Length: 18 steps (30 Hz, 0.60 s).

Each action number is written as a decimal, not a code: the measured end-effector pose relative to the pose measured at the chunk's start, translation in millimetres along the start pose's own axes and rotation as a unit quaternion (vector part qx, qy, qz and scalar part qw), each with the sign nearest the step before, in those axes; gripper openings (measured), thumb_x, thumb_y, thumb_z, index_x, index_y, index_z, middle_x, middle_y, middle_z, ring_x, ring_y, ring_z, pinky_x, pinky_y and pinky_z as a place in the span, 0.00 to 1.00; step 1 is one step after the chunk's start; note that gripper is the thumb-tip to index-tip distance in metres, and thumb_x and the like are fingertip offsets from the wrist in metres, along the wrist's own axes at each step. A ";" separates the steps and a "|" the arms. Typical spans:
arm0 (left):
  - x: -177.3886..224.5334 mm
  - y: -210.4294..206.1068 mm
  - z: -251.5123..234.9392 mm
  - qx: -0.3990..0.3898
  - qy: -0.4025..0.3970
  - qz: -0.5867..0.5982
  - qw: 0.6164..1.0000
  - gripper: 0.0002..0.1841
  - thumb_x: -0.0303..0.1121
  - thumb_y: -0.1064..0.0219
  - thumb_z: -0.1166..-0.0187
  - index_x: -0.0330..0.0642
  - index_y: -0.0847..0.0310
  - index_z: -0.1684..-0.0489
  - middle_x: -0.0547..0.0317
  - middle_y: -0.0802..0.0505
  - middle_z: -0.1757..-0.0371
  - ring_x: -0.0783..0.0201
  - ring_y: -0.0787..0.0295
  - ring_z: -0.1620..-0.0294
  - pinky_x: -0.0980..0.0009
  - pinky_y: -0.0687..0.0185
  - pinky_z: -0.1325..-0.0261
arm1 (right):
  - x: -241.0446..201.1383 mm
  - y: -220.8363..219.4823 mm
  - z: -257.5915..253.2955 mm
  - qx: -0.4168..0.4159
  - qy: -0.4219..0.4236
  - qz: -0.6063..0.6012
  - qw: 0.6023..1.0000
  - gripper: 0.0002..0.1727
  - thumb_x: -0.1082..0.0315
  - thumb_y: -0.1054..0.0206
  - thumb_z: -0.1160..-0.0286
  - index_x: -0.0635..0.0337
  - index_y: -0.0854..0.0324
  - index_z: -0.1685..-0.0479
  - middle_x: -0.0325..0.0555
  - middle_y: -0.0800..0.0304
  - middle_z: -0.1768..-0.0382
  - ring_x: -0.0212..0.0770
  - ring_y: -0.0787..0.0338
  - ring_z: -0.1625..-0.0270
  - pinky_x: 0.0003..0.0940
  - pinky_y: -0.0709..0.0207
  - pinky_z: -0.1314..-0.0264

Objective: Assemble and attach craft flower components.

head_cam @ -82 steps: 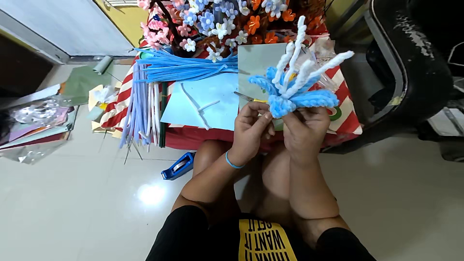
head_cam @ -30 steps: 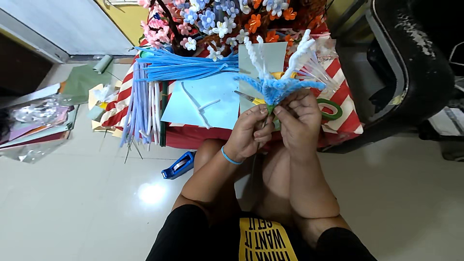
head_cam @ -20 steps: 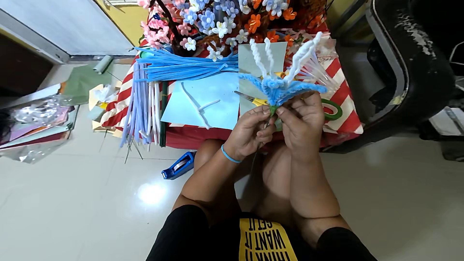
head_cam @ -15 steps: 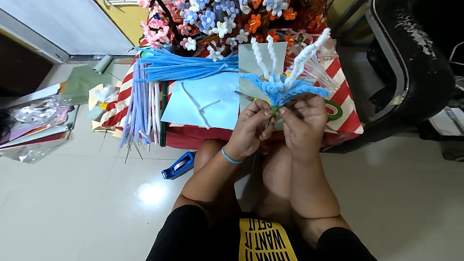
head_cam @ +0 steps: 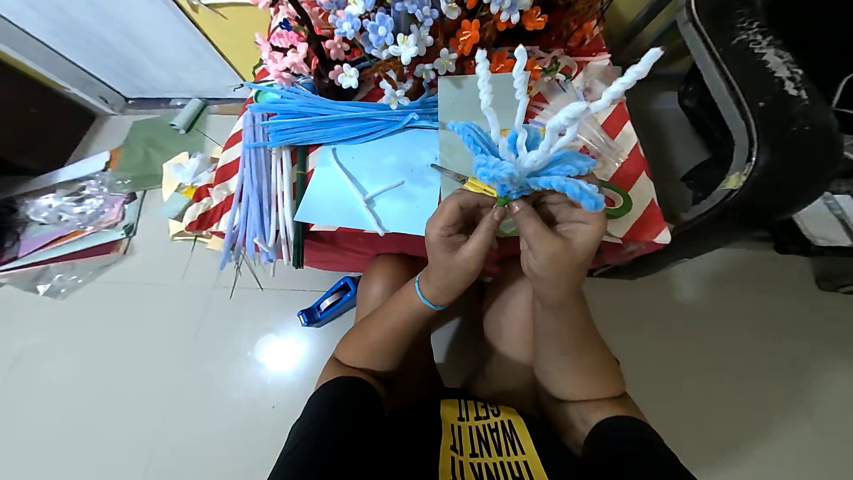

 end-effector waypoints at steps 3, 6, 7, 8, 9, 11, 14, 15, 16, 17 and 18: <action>1.4 0.8 -0.6 0.000 0.019 0.011 1.000 0.02 0.25 0.35 0.17 0.40 0.18 0.55 0.66 0.14 0.70 0.81 0.24 0.81 0.84 0.22 0.77 | -1.1 -0.6 -0.6 -0.008 0.014 0.003 1.000 0.27 0.86 0.27 0.38 0.49 0.22 0.42 0.28 0.06 0.52 0.27 0.07 0.50 0.27 0.10 0.46; 1.8 1.2 0.6 0.010 0.058 0.045 0.997 0.04 0.26 0.37 0.15 0.43 0.17 0.54 0.69 0.15 0.74 0.84 0.27 0.83 0.87 0.28 0.79 | 0.2 -0.1 -0.4 -0.010 0.027 0.010 1.000 0.24 0.82 0.24 0.37 0.47 0.18 0.44 0.28 0.06 0.51 0.28 0.07 0.48 0.28 0.11 0.42; 1.7 1.3 0.6 0.013 0.068 0.055 0.996 0.04 0.26 0.38 0.15 0.44 0.17 0.54 0.69 0.15 0.74 0.84 0.28 0.83 0.87 0.29 0.80 | 0.4 0.0 -0.4 -0.008 0.029 0.014 0.999 0.23 0.82 0.24 0.37 0.47 0.17 0.46 0.28 0.07 0.51 0.28 0.07 0.48 0.28 0.11 0.42; 1.4 1.2 0.5 0.017 0.074 0.064 0.995 0.05 0.26 0.38 0.15 0.44 0.17 0.53 0.69 0.15 0.74 0.84 0.28 0.83 0.87 0.29 0.80 | 0.4 -0.1 -0.4 -0.007 0.029 0.018 0.999 0.22 0.83 0.24 0.37 0.47 0.18 0.47 0.28 0.06 0.52 0.27 0.07 0.49 0.28 0.11 0.42; 0.9 1.1 0.4 0.020 0.077 0.069 0.994 0.05 0.26 0.38 0.15 0.44 0.17 0.53 0.69 0.15 0.74 0.84 0.28 0.83 0.87 0.29 0.80 | 0.5 -0.4 -0.5 -0.008 0.027 0.018 0.999 0.22 0.83 0.25 0.37 0.48 0.18 0.48 0.28 0.06 0.52 0.27 0.07 0.49 0.28 0.10 0.43; -0.4 0.8 0.5 0.025 0.079 0.076 0.994 0.05 0.26 0.38 0.15 0.45 0.17 0.53 0.70 0.15 0.74 0.83 0.28 0.83 0.87 0.29 0.80 | 1.2 -1.0 -0.6 -0.017 0.023 0.021 0.999 0.22 0.83 0.26 0.37 0.49 0.19 0.47 0.28 0.07 0.53 0.27 0.08 0.51 0.27 0.11 0.45; -1.8 1.9 0.0 0.027 0.082 0.079 0.993 0.04 0.27 0.37 0.15 0.45 0.17 0.53 0.69 0.15 0.72 0.83 0.29 0.83 0.86 0.29 0.80 | 2.0 -0.5 -1.7 -0.040 0.004 0.019 0.999 0.18 0.78 0.30 0.29 0.47 0.20 0.44 0.26 0.10 0.52 0.24 0.10 0.50 0.25 0.13 0.45; -2.1 2.6 -0.3 0.027 0.084 0.076 0.993 0.04 0.27 0.37 0.15 0.45 0.17 0.53 0.69 0.15 0.72 0.83 0.29 0.83 0.87 0.29 0.80 | 2.5 -0.1 -2.5 -0.048 -0.010 0.008 0.999 0.16 0.76 0.32 0.24 0.46 0.20 0.43 0.25 0.10 0.52 0.24 0.11 0.51 0.25 0.14 0.46; -2.6 3.3 -0.9 0.026 0.087 0.073 0.993 0.04 0.26 0.38 0.15 0.45 0.17 0.53 0.69 0.15 0.72 0.83 0.29 0.84 0.87 0.30 0.81 | 2.9 0.4 -3.4 -0.057 -0.027 -0.003 0.998 0.14 0.74 0.36 0.20 0.44 0.20 0.42 0.24 0.10 0.52 0.23 0.11 0.52 0.24 0.14 0.48; -3.2 4.0 -1.4 0.026 0.089 0.072 0.993 0.04 0.26 0.38 0.15 0.45 0.17 0.53 0.69 0.15 0.73 0.83 0.29 0.84 0.86 0.30 0.81 | 2.9 1.1 -4.2 -0.066 -0.042 -0.013 0.997 0.14 0.73 0.40 0.16 0.44 0.20 0.41 0.25 0.10 0.51 0.24 0.11 0.52 0.23 0.14 0.50; -3.7 4.7 -1.9 0.027 0.089 0.072 0.993 0.04 0.26 0.38 0.15 0.45 0.18 0.53 0.69 0.15 0.73 0.82 0.29 0.84 0.86 0.30 0.81 | 3.1 2.1 -4.9 -0.073 -0.056 -0.021 0.995 0.14 0.72 0.43 0.14 0.44 0.21 0.40 0.26 0.11 0.52 0.24 0.11 0.52 0.23 0.14 0.51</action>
Point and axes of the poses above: each hand's wrist, its own z-axis away from the middle knuckle, its own y-axis out of the back of the hand, x = y × z, the point moved 2 cm from there along -z, towards the middle knuckle
